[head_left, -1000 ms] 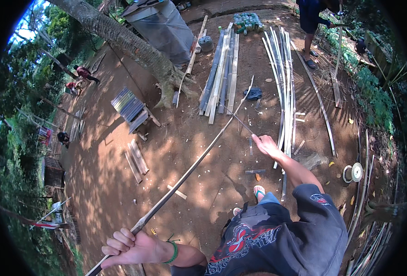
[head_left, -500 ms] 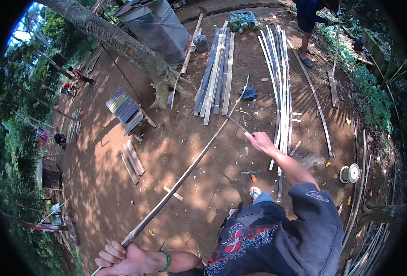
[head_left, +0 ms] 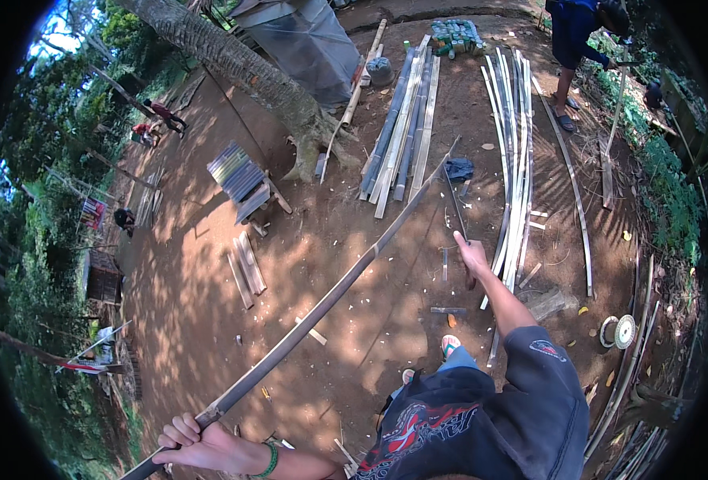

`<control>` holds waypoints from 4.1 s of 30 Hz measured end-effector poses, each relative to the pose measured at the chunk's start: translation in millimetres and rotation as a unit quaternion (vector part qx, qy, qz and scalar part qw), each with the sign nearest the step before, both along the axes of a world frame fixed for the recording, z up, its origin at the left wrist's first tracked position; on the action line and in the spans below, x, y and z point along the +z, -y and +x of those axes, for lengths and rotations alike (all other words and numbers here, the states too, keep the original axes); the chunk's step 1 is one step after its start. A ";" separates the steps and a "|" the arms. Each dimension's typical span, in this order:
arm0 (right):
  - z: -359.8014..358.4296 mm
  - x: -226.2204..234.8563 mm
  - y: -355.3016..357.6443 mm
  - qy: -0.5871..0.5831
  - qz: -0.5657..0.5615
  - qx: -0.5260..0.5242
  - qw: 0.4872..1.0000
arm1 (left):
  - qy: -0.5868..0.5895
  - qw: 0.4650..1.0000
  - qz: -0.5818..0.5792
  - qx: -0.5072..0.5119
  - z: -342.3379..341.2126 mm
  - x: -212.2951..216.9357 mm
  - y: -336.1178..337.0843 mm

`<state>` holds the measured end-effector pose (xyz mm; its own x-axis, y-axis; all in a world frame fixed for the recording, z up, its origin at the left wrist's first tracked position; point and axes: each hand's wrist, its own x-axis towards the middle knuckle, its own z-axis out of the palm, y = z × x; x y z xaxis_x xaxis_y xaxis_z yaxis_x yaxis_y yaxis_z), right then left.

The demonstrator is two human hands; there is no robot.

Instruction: The person sits on the ground and uses a machete to shave and shape a long, thin piece of bamboo. They hold the bamboo with one hand and repeatedly strike it with the machete to smooth the surface and create a tapered point.

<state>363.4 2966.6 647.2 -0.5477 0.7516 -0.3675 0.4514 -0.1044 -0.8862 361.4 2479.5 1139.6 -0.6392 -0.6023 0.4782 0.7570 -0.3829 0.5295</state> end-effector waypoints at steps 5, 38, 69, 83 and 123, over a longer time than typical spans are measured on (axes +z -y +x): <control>-40.9 104.8 96.5 -0.172 -0.264 0.030 0.948 | 0.027 1.000 0.005 0.009 16.2 -5.2 17.9; -16.1 258.1 267.7 -0.230 -0.360 0.045 0.903 | -0.398 0.606 -0.196 -0.660 -68.9 -34.0 15.4; 47.9 275.3 287.6 -0.179 0.007 0.222 0.958 | -0.221 0.874 -0.098 -0.421 -29.0 -50.4 -23.5; 43.6 305.4 304.9 -0.131 0.089 0.250 0.955 | -0.225 0.907 -0.084 -0.347 -40.3 -63.3 -18.3; 11.9 126.2 156.9 0.068 0.089 0.173 0.978 | -0.201 0.885 -0.067 -0.414 -38.1 -33.5 -48.8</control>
<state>375.3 2809.6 773.4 -0.7357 0.5886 -0.3351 0.5479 0.2264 -0.8053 323.3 2528.3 1106.1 -0.5977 0.0725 0.7984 0.3833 -0.8488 0.3641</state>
